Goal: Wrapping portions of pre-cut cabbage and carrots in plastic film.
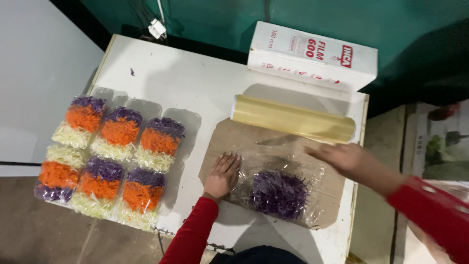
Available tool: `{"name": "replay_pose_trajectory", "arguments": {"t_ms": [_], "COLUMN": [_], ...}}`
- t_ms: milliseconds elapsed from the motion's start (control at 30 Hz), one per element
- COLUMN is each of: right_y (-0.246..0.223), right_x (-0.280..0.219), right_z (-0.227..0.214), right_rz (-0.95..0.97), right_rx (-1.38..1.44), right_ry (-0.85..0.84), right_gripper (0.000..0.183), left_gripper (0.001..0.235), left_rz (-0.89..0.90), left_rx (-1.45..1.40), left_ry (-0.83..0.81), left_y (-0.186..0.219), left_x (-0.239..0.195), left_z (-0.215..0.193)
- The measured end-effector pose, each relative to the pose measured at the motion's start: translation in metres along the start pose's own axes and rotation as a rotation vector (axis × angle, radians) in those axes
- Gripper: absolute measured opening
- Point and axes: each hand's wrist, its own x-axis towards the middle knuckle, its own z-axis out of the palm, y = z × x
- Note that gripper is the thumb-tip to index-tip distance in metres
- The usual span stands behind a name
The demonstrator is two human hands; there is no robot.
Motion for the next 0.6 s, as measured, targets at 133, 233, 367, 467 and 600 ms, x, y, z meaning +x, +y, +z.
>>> {"name": "replay_pose_trajectory", "arguments": {"t_ms": [133,233,367,467,600], "right_y": [-0.001,-0.027,-0.052,-0.071,-0.130], "right_x": [-0.079,-0.124,-0.190,-0.231,-0.177], "right_z": [-0.061,-0.093,-0.045,0.054,0.113], "right_rz": [0.315,0.627,0.943,1.109,1.128], "right_rx": [-0.026,-0.228,0.012,0.212,0.493], "right_ry": [-0.376,-1.004,-0.733,-0.305,0.314], "right_gripper": [0.077,0.085,0.071,0.068,0.079], "left_gripper": [0.046,0.044,0.038,0.033,0.023], "left_rz": [-0.002,0.011,-0.007,-0.081,-0.186], "left_rx": [-0.008,-0.005,-0.022,-0.078,-0.153], "left_ry": [0.000,-0.008,0.015,0.003,-0.033], "left_y": [-0.004,-0.003,0.000,-0.001,0.006], "left_x": [-0.004,-0.006,0.002,0.009,0.033], "left_z": [0.006,0.006,-0.001,-0.007,-0.018]}}
